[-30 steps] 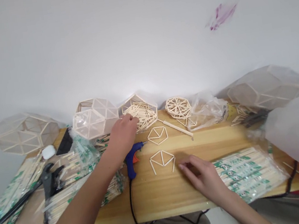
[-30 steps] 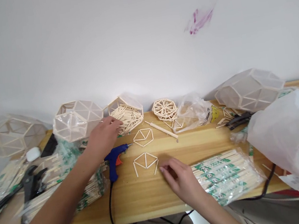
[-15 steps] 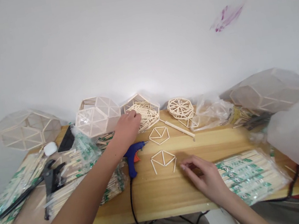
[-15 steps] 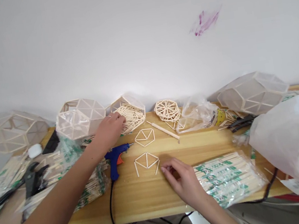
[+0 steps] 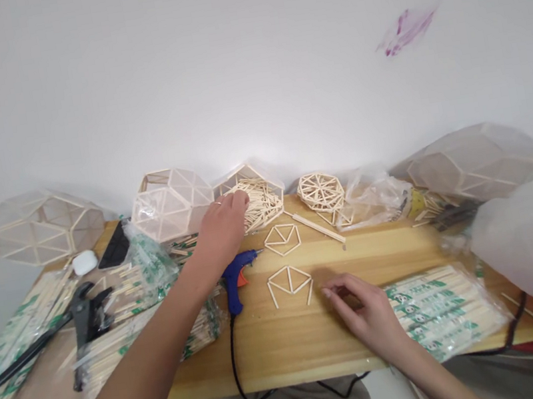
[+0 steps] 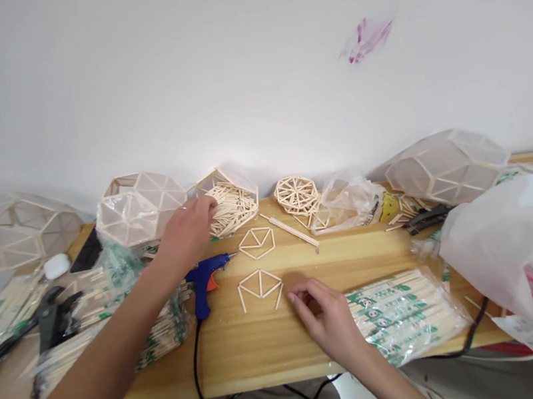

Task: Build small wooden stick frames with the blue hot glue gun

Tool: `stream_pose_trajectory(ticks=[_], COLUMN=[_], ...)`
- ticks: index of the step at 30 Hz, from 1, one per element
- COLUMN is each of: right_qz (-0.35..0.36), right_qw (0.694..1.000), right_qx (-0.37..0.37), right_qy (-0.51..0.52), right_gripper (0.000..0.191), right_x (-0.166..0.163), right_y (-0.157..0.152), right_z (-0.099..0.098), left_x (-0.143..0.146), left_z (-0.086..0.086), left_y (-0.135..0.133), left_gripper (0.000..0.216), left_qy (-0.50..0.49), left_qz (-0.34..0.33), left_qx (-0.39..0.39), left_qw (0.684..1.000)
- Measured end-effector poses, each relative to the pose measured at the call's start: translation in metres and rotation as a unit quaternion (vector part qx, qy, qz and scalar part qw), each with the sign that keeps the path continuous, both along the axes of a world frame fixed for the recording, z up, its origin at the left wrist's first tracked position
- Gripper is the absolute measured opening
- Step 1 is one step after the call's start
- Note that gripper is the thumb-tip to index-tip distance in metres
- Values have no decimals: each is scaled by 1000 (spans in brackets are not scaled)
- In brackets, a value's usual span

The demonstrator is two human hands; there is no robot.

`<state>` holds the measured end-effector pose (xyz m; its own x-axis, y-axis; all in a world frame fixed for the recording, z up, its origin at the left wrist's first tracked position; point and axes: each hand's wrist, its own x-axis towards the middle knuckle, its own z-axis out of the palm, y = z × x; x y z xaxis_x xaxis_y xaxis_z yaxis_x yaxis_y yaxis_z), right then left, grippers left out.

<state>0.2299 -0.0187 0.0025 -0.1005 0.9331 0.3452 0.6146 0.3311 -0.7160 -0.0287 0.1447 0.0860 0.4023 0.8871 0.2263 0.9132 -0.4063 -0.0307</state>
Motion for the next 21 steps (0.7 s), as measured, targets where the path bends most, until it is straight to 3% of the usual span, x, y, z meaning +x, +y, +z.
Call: stream_pose_trajectory(ticks=[3,5,8,12,16,21], right_qz=[-7,0,26,54,61,62], right_qw=[1000,998,996,994,993,993], right_qx=[8,22,36,40,40,26], right_qy=[-27,-50,-76,-88,-93,-95], right_gripper=[12,8,12,19,21,21], right_x=[0,-1,-3,-5,-6,-6], right_y=[1,2,3,2,0,-1], right_z=[-3,-6,-9,-10,-8,-7], left_x=[-6,-10,-13,-8,-1,1], left_z=[1,-7,-34,-72,-92,-101], left_y=[-33,-62,-105,-150,-175,-182], left_gripper=[25,27,33,38,30,28], left_qy=[-119,-173,-210,-247,-269,-240], left_qz=[12,-20,-59,-48,-1,1], left_qx=[-14,-25,-51,-98,-100,-67], left_qw=[993,984,975,963,958,969])
